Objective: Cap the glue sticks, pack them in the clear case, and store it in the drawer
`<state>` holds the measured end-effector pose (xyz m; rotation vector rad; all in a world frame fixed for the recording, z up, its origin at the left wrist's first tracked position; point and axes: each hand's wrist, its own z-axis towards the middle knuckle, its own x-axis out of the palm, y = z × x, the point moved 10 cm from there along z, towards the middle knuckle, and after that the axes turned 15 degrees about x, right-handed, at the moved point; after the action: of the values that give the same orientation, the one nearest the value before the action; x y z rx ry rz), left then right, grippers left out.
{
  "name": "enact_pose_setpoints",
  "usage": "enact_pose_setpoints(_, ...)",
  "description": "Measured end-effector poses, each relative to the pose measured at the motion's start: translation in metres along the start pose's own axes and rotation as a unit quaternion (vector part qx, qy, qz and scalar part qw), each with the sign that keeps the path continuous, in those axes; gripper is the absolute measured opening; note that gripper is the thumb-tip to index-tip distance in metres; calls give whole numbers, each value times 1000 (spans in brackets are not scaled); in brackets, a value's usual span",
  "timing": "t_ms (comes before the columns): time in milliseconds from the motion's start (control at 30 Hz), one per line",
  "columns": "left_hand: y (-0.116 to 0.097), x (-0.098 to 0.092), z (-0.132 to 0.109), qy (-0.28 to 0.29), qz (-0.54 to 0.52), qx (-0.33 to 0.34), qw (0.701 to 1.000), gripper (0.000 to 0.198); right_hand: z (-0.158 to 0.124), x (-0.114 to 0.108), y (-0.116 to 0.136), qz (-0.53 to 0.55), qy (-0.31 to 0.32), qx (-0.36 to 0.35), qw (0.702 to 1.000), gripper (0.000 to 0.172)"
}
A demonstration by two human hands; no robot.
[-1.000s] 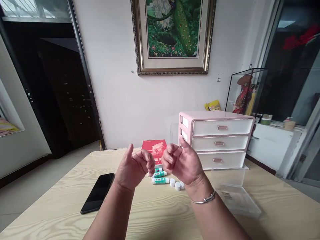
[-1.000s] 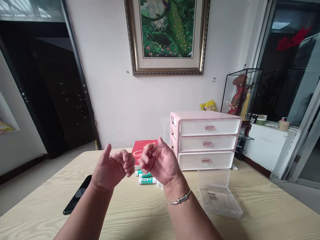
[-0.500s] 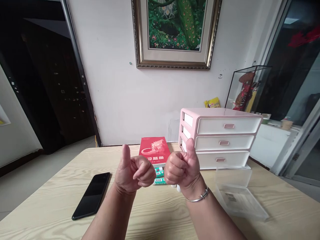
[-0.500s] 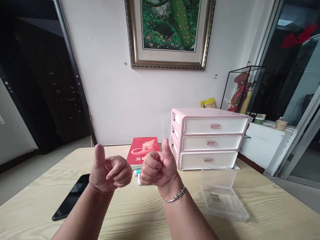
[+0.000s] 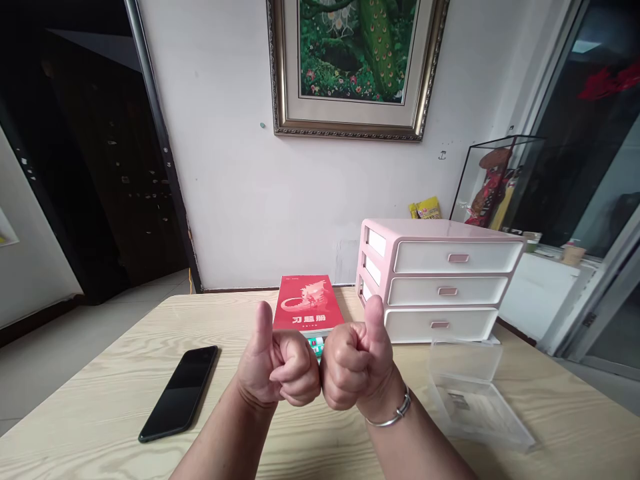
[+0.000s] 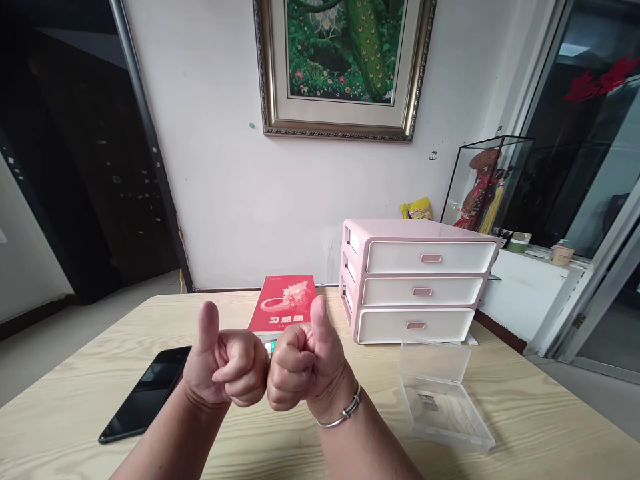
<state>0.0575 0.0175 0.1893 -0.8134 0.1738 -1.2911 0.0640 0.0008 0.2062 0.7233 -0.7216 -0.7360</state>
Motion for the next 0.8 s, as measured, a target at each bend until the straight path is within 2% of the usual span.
enact_pose_setpoints(200,3,20,-1,47,-16,-13,999,77,0,1,-13,12,7,52,999,80)
enact_pose_setpoints(533,2,66,-5,137,-61,-23,988,76,11,45,-20,35,101,42,993,83)
enact_pose_setpoints(667,2,71,-7,157,-66,-23,985,76,12,49,-22,32,92,39,994,84)
enact_pose_setpoints(800,2,68,-7,149,-49,-29,987,76,11,46,-22,31,90,40,995,83)
